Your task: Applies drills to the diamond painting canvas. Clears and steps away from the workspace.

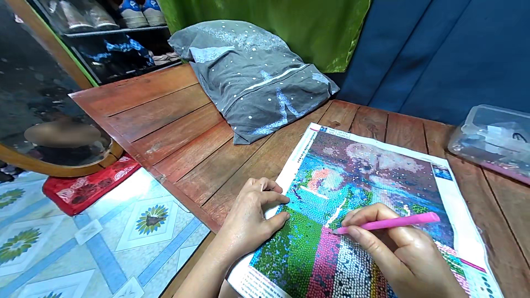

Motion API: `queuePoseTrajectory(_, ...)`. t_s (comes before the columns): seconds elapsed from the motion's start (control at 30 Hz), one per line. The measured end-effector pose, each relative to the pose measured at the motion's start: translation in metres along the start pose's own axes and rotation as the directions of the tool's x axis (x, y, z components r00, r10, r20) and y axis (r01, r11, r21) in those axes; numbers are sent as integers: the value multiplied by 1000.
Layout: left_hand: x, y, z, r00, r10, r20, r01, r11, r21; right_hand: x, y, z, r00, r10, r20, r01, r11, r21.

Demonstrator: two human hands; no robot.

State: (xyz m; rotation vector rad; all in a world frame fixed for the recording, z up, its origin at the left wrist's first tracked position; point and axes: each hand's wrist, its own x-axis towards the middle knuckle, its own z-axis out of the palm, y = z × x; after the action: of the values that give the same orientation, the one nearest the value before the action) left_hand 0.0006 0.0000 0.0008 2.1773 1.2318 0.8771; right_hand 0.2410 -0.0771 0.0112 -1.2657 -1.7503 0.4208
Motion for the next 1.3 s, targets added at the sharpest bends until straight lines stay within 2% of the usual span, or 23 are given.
queuePoseTrajectory(0.13, 0, 1, 0, 1000, -7, 4, 7, 1000, -2, 1, -2, -1, 1000, -7, -1, 7, 1000, -6)
queuePoseTrajectory(0.33, 0, 1, -1, 1000, -10, 1, 10, 1000, -9, -4, -2, -2, 994, -113, 3, 113, 994, 1)
queuePoseTrajectory(0.67, 0, 1, 0, 1000, -15, 2, 15, 1000, -9, -1, 1, 3, 996, -76, -41, 76, 997, 13)
queuePoseTrajectory(1.0, 1, 1, -1, 1000, -20, 5, 20, 1000, -18, 32, 3, 14, 990, -139, -15, 138, 990, -26)
queuePoseTrajectory(1.3, 0, 1, 0, 1000, -9, -4, 9, 1000, -19, 29, 8, 22, 986, -168, 8, 168, 986, -22)
